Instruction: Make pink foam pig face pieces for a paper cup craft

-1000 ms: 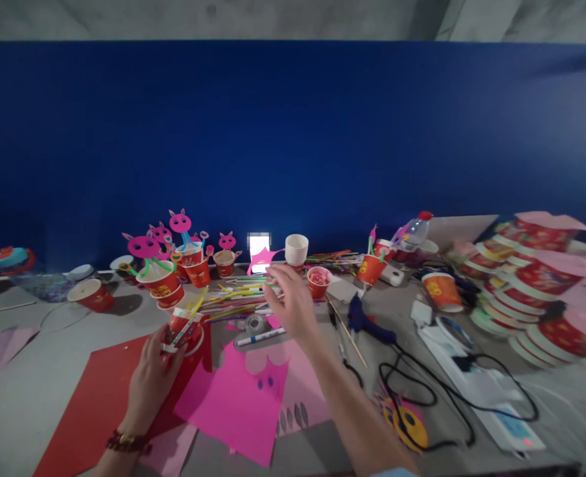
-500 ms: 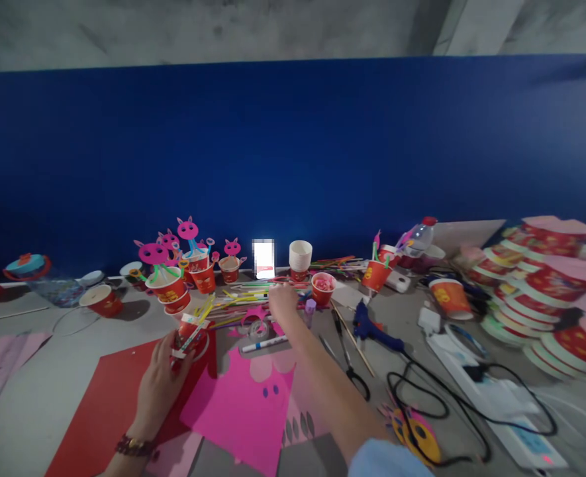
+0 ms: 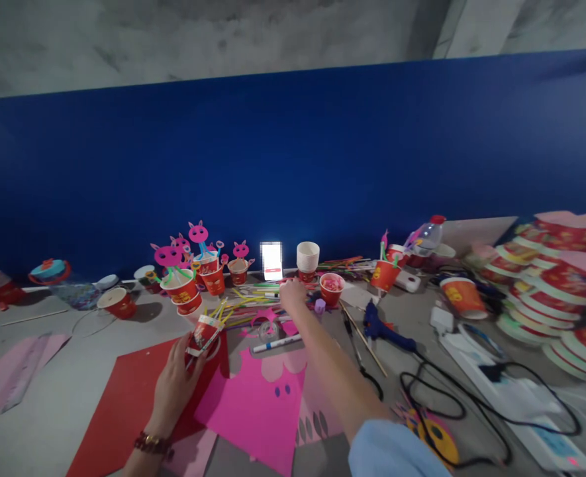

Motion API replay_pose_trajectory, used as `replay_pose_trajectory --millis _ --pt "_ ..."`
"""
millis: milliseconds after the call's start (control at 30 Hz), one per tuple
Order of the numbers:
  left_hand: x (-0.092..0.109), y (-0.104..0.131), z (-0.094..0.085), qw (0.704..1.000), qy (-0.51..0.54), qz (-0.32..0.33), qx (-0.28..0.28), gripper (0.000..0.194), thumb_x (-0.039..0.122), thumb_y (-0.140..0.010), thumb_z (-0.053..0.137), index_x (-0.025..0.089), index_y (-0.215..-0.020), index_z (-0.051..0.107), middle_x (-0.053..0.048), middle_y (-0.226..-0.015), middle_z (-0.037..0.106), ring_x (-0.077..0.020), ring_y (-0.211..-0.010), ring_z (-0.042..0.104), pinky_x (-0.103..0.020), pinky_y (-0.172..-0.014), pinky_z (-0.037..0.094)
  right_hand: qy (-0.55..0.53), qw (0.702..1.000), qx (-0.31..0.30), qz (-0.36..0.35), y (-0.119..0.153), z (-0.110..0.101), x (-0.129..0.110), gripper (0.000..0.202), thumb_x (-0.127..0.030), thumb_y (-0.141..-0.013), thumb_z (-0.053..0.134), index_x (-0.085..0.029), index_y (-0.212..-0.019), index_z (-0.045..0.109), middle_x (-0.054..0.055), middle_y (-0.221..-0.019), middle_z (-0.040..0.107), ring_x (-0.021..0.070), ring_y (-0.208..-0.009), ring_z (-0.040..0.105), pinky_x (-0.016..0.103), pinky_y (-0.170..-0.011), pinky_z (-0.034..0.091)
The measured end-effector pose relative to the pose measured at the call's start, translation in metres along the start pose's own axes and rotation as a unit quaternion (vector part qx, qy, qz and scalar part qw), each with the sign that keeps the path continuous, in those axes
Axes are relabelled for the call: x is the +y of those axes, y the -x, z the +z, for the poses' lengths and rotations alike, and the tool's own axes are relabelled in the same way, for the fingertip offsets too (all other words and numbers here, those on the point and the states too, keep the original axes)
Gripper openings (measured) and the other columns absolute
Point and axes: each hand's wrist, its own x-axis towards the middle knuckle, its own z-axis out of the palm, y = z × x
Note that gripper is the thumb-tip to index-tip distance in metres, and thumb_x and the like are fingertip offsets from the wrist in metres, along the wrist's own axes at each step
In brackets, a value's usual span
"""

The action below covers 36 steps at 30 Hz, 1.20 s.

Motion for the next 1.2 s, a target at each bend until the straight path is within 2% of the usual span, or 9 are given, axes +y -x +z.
replay_pose_trajectory --millis 233,333,467,567,767,933,1067,1133,1200 --pt "0.006 -0.005 -0.018 0.995 0.012 0.064 0.078 0.041 0.033 -0.097 0.05 0.019 -0.136 0.047 -0.017 -0.134 0.056 -0.0324 -0.128 0.054 -0.051 -0.103 0.049 -0.069 0.995 0.043 -0.053 0.049 -0.047 0.001 0.022 -0.021 -0.097 0.056 -0.013 -0.111 0.071 0.019 -0.104 0.074 0.0324 -0.106 0.067 0.042 -0.088 0.051" --pt "0.027 -0.007 -0.038 0.988 0.003 0.107 0.107 0.047 0.031 -0.096 0.055 0.02 -0.14 0.044 -0.019 -0.147 0.046 -0.035 -0.139 0.042 -0.058 -0.112 0.038 -0.131 0.982 0.022 -0.132 0.093 -0.058 0.004 0.021 -0.03 -0.098 0.056 -0.023 -0.106 0.074 0.008 -0.103 0.077 0.0236 -0.101 0.07 0.03 -0.085 0.049" --pt "0.073 -0.004 -0.052 0.958 0.052 0.275 -0.056 0.054 0.041 -0.093 0.061 0.022 -0.141 0.046 -0.014 -0.135 0.059 -0.0329 -0.133 0.048 -0.053 -0.11 0.041 -0.393 0.875 -0.051 -0.277 0.148 -0.055 0.007 0.02 -0.033 -0.096 0.059 -0.025 -0.102 0.076 0.001 -0.097 0.078 0.0179 -0.09 0.071 0.024 -0.077 0.051" --pt "0.102 0.001 -0.052 0.934 0.091 0.317 -0.139 0.019 0.029 -0.1 0.048 0.021 -0.101 0.066 -0.008 -0.095 0.07 -0.0229 -0.094 0.065 -0.04 -0.089 0.052 -0.532 0.822 -0.045 -0.198 0.175 -0.042 0.009 0.02 -0.036 -0.087 0.069 -0.022 -0.099 0.075 0.003 -0.091 0.077 0.0177 -0.08 0.069 0.025 -0.07 0.052" --pt "0.137 0.009 -0.043 0.924 0.107 0.333 -0.151 0.036 0.033 -0.105 0.032 0.018 -0.085 0.058 -0.006 -0.078 0.064 -0.021 -0.073 0.059 -0.033 -0.066 0.047 -0.758 0.648 -0.059 -0.04 0.2 -0.008 -0.005 0.031 -0.047 -0.083 0.072 -0.02 -0.074 0.06 -0.005 -0.052 0.056 0.0089 -0.041 0.046 0.021 -0.041 0.036" --pt "0.148 0.027 -0.045 0.905 0.142 0.321 -0.238 0.046 0.044 -0.106 0.025 0.019 -0.08 0.053 -0.003 -0.072 0.061 -0.018 -0.064 0.055 -0.029 -0.06 0.04 -0.752 0.656 -0.057 -0.024 0.219 0.0 -0.011 0.037 -0.042 -0.084 0.073 -0.022 -0.062 0.052 -0.008 -0.044 0.045 0.0074 -0.036 0.037 0.021 -0.037 0.028" --pt "0.118 0.043 -0.06 0.881 0.237 0.194 -0.36 0.046 0.038 -0.107 0.018 0.021 -0.075 0.046 0.002 -0.067 0.056 -0.0129 -0.057 0.05 -0.024 -0.056 0.039 -0.771 0.605 0.193 0.05 0.236 -0.028 0.051 0.032 -0.036 -0.079 0.079 -0.022 -0.059 0.058 -0.006 -0.048 0.049 0.0065 -0.034 0.035 0.02 -0.032 0.022" --pt "0.1 0.045 -0.061 0.909 0.219 0.132 -0.328 0.044 0.038 -0.107 0.023 0.022 -0.072 0.044 0.004 -0.062 0.051 -0.0126 -0.053 0.048 -0.024 -0.053 0.039 -0.769 0.582 0.255 0.072 0.242 -0.04 0.083 0.029 -0.035 -0.084 0.074 -0.023 -0.062 0.06 -0.007 -0.047 0.049 0.0058 -0.033 0.032 0.02 -0.034 0.028" --pt "0.092 0.044 -0.055 0.911 0.188 0.207 -0.302 0.038 0.039 -0.105 0.032 0.021 -0.076 0.05 0.001 -0.068 0.058 -0.0153 -0.062 0.055 -0.026 -0.058 0.043 -0.759 0.598 0.244 0.083 0.244 -0.038 0.094 0.029 -0.034 -0.082 0.077 -0.022 -0.062 0.058 -0.007 -0.046 0.051 0.0075 -0.036 0.039 0.02 -0.035 0.03"
